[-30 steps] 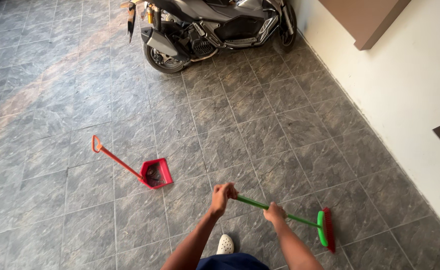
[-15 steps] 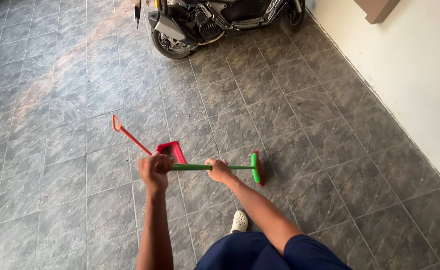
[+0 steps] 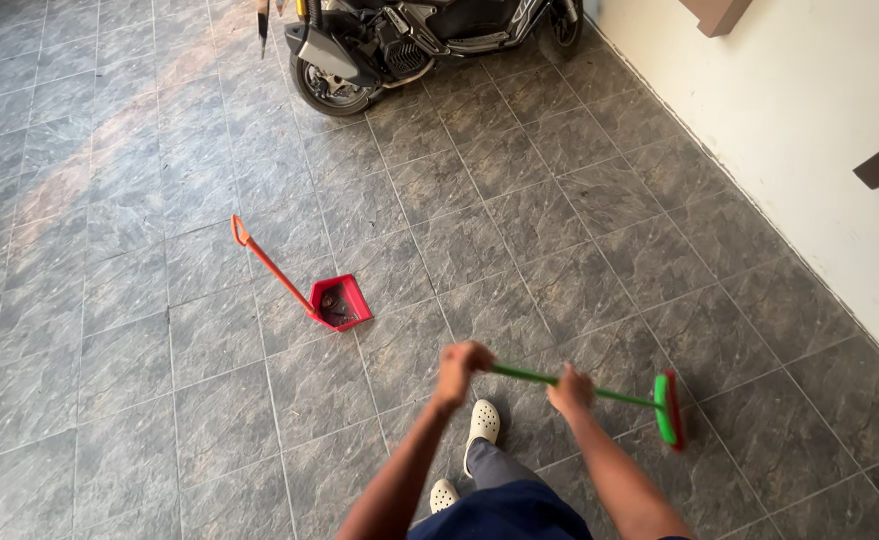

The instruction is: The person sweeps a tiled floor using a green broom and a red dustpan. They repeatedly sweep debris into the dustpan, moving around a parked motorcycle to gather dirt from different areas of the room.

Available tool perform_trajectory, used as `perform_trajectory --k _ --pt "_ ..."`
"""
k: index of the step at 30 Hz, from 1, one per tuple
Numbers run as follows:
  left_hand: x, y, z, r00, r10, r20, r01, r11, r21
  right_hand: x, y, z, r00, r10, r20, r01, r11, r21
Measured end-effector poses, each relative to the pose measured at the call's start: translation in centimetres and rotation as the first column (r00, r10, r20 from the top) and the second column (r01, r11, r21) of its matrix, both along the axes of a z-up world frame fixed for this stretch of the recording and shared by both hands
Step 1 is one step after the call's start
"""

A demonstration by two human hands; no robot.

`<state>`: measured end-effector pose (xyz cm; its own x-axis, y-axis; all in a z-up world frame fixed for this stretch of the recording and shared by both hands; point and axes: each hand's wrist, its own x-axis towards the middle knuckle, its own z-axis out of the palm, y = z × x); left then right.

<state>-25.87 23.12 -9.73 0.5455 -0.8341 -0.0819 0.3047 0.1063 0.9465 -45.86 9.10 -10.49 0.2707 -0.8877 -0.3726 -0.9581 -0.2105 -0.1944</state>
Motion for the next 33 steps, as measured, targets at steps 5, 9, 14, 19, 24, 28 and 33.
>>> perform_trajectory --k 5,9,14,19,24,28,33 --pt "-3.7 2.0 -3.5 0.99 -0.016 -0.141 0.01 0.999 -0.04 -0.7 2.7 -2.7 0.994 -0.059 -0.095 0.071 0.989 0.127" --pt "3.0 7.6 -2.2 0.96 0.241 -0.145 -0.236 0.97 0.054 4.9 6.6 -4.2 0.996 0.092 -0.013 -0.09 0.99 0.11" --pt "11.0 13.9 7.0 0.897 0.421 0.137 -0.38 0.891 -0.249 15.9 11.4 -1.8 0.784 0.363 0.504 -0.439 0.898 0.036" --pt "12.0 16.9 16.5 0.874 0.485 0.002 -0.427 0.771 -0.473 19.3 10.9 0.4 0.593 0.589 0.549 -0.717 0.697 0.027" --pt "8.9 9.5 14.0 0.926 0.347 -0.146 -0.37 0.766 -0.525 11.8 4.3 0.3 0.685 0.491 0.538 -0.603 0.797 0.041" --pt "0.5 -0.5 5.8 0.948 0.217 -0.235 -0.294 0.878 -0.377 1.1 -4.0 1.0 0.821 0.393 0.413 -0.439 0.898 0.017" --pt "-11.0 -8.2 -0.5 0.971 0.102 -0.218 -0.134 0.981 -0.14 -8.2 -9.5 1.9 0.948 0.274 -0.16 -0.266 0.962 0.067"
